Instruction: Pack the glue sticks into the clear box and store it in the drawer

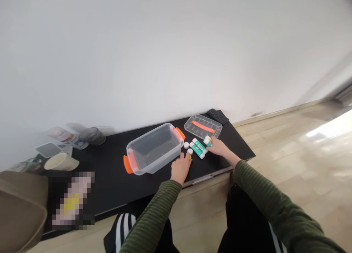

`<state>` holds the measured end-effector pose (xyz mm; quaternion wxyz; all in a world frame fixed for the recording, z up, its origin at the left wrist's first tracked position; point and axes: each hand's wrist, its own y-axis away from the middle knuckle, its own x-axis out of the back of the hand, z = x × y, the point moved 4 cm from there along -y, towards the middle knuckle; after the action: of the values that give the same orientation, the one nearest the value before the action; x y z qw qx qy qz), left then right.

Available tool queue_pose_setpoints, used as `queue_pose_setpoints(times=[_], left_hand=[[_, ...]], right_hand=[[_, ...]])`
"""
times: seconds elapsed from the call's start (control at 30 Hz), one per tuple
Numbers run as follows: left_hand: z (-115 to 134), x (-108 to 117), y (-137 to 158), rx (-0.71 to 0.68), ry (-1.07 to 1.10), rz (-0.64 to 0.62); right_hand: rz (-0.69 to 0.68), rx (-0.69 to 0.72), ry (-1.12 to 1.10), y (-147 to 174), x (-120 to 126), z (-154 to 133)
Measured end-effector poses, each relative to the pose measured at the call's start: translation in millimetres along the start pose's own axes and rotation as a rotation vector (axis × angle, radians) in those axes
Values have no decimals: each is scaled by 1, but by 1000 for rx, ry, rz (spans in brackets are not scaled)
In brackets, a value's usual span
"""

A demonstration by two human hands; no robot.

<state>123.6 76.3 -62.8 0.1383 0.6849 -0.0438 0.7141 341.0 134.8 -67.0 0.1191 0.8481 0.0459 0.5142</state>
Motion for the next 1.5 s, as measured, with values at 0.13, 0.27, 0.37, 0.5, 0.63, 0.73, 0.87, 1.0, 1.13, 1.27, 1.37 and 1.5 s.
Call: queue_pose_setpoints(times=[0.13, 0.27, 0.37, 0.5, 0.63, 0.73, 0.87, 1.0, 1.13, 1.27, 1.37, 1.5], left_hand=[[3, -4, -5, 13, 2, 39], [4, -9, -9, 29, 74, 87], [5, -11, -9, 31, 158, 127], [3, -12, -7, 19, 253, 177], [-2, -10, -6, -37, 318, 237], [-8, -11, -7, -52, 326, 253], [-10, -8, -5, -47, 305, 257], [-8, 17, 7, -51, 375, 328], [-18, 45, 24, -67, 760, 235], [-28, 56, 37, -70, 1302, -92], [-33, 62, 37, -20, 1493, -118], [-30, 57, 26, 59, 1496, -269]], right_hand=[[58, 19, 30, -9, -4, 1], [87, 42, -9, -16, -11, -2], [124, 70, -15, -17, -14, -8], [136, 106, 11, -14, -15, -14], [131, 126, 23, -10, -14, -18], [110, 140, 17, -7, -14, -20], [130, 180, 77, 3, -6, -29], [178, 299, 35, 35, 17, -49], [-163, 482, -247, 78, 32, -69], [-598, 573, -629, 105, 31, -83], [-665, 486, -905, 98, 19, -86], [-679, 242, -1019, 78, -4, -82]])
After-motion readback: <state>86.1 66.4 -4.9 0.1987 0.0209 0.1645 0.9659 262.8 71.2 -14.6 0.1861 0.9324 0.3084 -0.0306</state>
